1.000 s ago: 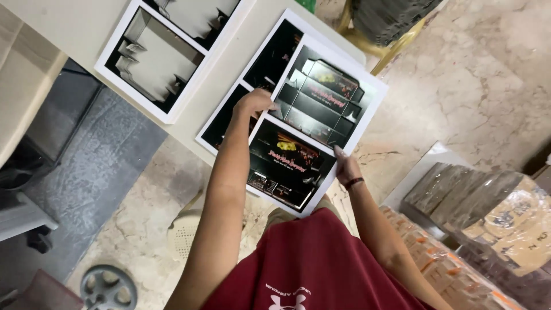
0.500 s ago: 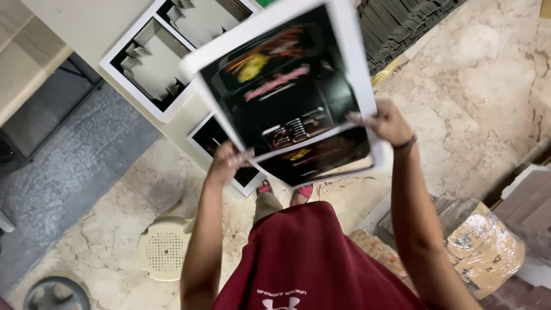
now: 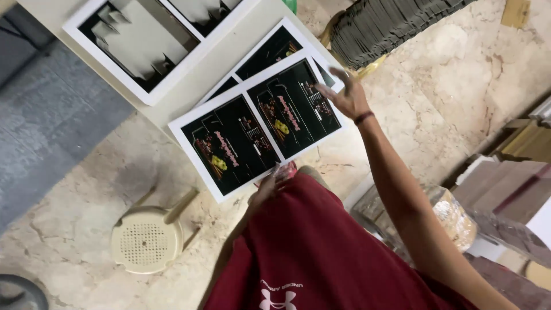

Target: Inspecting and sorting printed cardboard sheets in a factory setting.

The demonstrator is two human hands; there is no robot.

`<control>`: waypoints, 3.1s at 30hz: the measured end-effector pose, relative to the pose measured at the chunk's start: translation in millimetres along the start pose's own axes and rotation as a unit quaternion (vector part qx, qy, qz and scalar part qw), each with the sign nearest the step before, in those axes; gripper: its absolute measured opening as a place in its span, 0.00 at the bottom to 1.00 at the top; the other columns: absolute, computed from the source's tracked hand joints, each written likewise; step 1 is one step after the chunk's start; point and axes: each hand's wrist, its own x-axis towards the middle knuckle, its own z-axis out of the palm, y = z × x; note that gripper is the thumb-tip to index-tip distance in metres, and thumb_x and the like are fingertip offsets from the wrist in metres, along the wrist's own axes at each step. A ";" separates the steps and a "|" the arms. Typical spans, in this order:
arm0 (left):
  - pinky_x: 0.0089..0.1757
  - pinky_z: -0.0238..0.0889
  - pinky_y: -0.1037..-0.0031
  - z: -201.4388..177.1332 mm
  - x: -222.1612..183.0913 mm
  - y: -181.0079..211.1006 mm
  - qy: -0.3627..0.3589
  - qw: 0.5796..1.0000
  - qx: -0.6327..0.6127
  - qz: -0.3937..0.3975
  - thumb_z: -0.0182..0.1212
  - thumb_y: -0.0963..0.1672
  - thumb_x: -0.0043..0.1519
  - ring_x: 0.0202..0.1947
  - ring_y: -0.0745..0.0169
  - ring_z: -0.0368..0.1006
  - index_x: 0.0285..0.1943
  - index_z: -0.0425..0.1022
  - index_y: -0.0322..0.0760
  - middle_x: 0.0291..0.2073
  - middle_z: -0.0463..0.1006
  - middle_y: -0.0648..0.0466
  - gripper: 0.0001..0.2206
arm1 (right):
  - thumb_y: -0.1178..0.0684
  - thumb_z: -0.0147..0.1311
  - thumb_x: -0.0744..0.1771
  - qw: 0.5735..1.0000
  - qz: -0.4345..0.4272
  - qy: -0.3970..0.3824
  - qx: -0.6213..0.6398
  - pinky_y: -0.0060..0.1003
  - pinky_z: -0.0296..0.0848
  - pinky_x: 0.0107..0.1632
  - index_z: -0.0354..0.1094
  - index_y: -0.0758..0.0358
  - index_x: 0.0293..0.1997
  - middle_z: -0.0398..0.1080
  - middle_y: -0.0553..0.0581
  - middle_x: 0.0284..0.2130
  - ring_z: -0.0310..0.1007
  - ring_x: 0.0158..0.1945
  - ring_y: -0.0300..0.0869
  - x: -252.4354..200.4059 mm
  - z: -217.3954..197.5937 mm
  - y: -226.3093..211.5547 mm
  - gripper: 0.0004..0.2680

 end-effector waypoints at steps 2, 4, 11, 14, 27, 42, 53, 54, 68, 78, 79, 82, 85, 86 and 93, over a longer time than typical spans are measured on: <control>0.59 0.66 0.61 11.8 -24.6 1.6 0.012 0.987 0.154 0.043 0.48 0.39 0.65 0.65 0.44 0.66 0.74 0.48 0.51 0.69 0.60 0.43 0.27 | 0.18 0.63 0.62 0.983 0.152 0.069 -0.076 0.57 0.65 0.66 0.64 0.56 0.67 0.69 0.66 0.60 0.66 0.64 0.61 -11.8 4.5 119.0 0.36; 0.58 0.68 0.62 46.3 -33.1 10.2 0.024 0.963 0.259 0.070 0.52 0.42 0.64 0.62 0.46 0.70 0.69 0.57 0.50 0.63 0.66 0.45 0.23 | 0.16 0.61 0.62 0.969 0.235 0.036 -0.065 0.57 0.67 0.64 0.61 0.58 0.70 0.68 0.70 0.60 0.67 0.64 0.62 -29.1 2.2 234.9 0.39; 0.62 0.61 0.66 176.1 27.5 105.5 0.123 0.655 0.711 0.223 0.52 0.55 0.70 0.67 0.65 0.67 0.70 0.70 0.67 0.64 0.75 0.62 0.18 | 0.41 0.67 0.66 0.901 0.359 -0.133 0.202 0.61 0.78 0.49 0.52 0.80 0.68 0.63 0.85 0.58 0.74 0.51 0.71 -8.9 20.5 236.0 0.32; 0.65 0.43 0.33 227.4 60.6 143.7 0.180 0.507 0.827 0.164 0.57 0.56 0.66 0.76 0.36 0.44 0.76 0.61 0.56 0.76 0.55 0.50 0.28 | 0.45 0.68 0.64 0.894 0.342 -0.254 0.140 0.50 0.81 0.41 0.66 0.87 0.52 0.71 0.77 0.36 0.78 0.37 0.65 37.9 1.0 208.3 0.25; 0.41 0.28 0.00 290.2 184.5 161.1 0.407 0.580 0.701 -0.078 0.72 0.56 0.61 0.69 0.06 0.07 0.81 0.15 0.53 0.75 0.06 0.40 0.58 | 0.25 0.45 0.68 0.863 -0.120 -0.289 -0.396 0.58 0.78 0.46 0.80 0.64 0.34 0.77 0.68 0.28 0.80 0.40 0.64 75.8 -27.6 176.4 0.27; 0.62 0.33 0.18 276.5 129.5 191.3 0.144 0.444 0.879 -0.094 0.81 0.53 0.51 0.75 0.26 0.13 0.84 0.26 0.64 0.74 0.08 0.50 0.61 | 0.21 0.40 0.60 0.822 0.412 -0.344 0.190 0.49 0.71 0.59 0.68 0.61 0.58 0.75 0.60 0.54 0.74 0.56 0.51 8.5 41.5 156.7 0.33; 0.53 0.50 0.13 284.9 130.8 144.5 0.170 0.335 0.922 -0.094 0.75 0.54 0.57 0.71 0.10 0.15 0.81 0.15 0.63 0.72 0.06 0.41 0.60 | 0.50 0.48 0.71 0.964 0.185 -0.130 0.136 0.30 0.79 0.35 0.78 0.69 0.21 0.77 0.61 0.19 0.79 0.26 0.39 -40.2 83.8 204.6 0.19; 0.53 0.50 0.13 285.5 131.7 147.2 0.167 0.334 0.923 -0.089 0.75 0.54 0.57 0.71 0.10 0.15 0.81 0.15 0.63 0.72 0.06 0.41 0.60 | 0.50 0.48 0.71 0.965 0.185 -0.125 0.135 0.30 0.79 0.35 0.78 0.69 0.21 0.77 0.61 0.19 0.79 0.26 0.39 -37.7 89.3 211.1 0.19; 0.60 0.38 0.14 273.1 133.1 192.9 -0.045 0.305 0.947 -0.086 0.60 0.35 0.63 0.71 0.22 0.08 0.82 0.40 0.77 0.71 0.04 0.56 0.46 | 0.42 0.62 0.65 0.876 0.424 -0.116 0.199 0.43 0.85 0.36 0.73 0.83 0.28 0.74 0.73 0.21 0.80 0.27 0.57 -5.5 66.6 132.6 0.21; 0.51 0.75 0.45 269.3 131.7 194.2 -0.010 0.318 0.944 -0.092 0.49 0.24 0.54 0.74 0.32 0.10 0.81 0.41 0.80 0.73 0.07 0.67 0.56 | 0.53 0.49 0.71 0.910 0.358 -0.137 0.157 0.43 0.83 0.26 0.72 0.74 0.32 0.73 0.71 0.19 0.78 0.20 0.52 5.4 58.6 80.0 0.13; 0.55 0.64 0.34 260.0 136.0 188.3 -0.013 0.309 0.949 -0.068 0.55 0.33 0.60 0.75 0.30 0.12 0.81 0.42 0.79 0.75 0.11 0.63 0.47 | 0.52 0.52 0.70 0.914 0.343 -0.130 0.175 0.49 0.83 0.28 0.72 0.78 0.39 0.73 0.74 0.21 0.79 0.22 0.55 0.8 59.4 85.3 0.13; 0.58 0.50 0.18 241.5 147.2 185.6 -0.024 0.295 0.954 -0.045 0.60 0.43 0.68 0.76 0.28 0.15 0.81 0.41 0.79 0.78 0.14 0.59 0.39 | 0.50 0.58 0.67 0.905 0.363 -0.107 0.194 0.53 0.84 0.30 0.71 0.82 0.44 0.74 0.77 0.24 0.80 0.24 0.59 -3.4 68.6 108.0 0.15; 0.57 0.47 0.16 242.8 135.9 193.3 0.016 0.291 0.956 -0.038 0.63 0.49 0.67 0.76 0.26 0.20 0.81 0.38 0.79 0.78 0.16 0.56 0.40 | 0.47 0.62 0.65 0.893 0.412 -0.072 0.167 0.52 0.84 0.30 0.72 0.83 0.37 0.74 0.76 0.23 0.80 0.24 0.58 -5.9 78.4 118.2 0.18; 0.58 0.49 0.17 246.6 129.2 198.3 0.063 0.297 0.952 -0.038 0.66 0.53 0.65 0.76 0.24 0.24 0.81 0.37 0.79 0.79 0.18 0.52 0.41 | 0.43 0.64 0.65 0.889 0.433 -0.059 0.138 0.53 0.84 0.29 0.72 0.83 0.32 0.73 0.76 0.20 0.80 0.24 0.58 -5.4 80.5 117.6 0.21; 0.52 0.66 0.29 233.8 121.9 195.3 0.065 0.336 0.939 -0.019 0.56 0.48 0.71 0.73 0.13 0.18 0.82 0.32 0.74 0.78 0.15 0.46 0.37 | 0.44 0.58 0.63 0.936 0.334 -0.095 -0.055 0.65 0.72 0.50 0.77 0.72 0.39 0.76 0.73 0.32 0.77 0.45 0.66 -9.1 81.2 84.0 0.15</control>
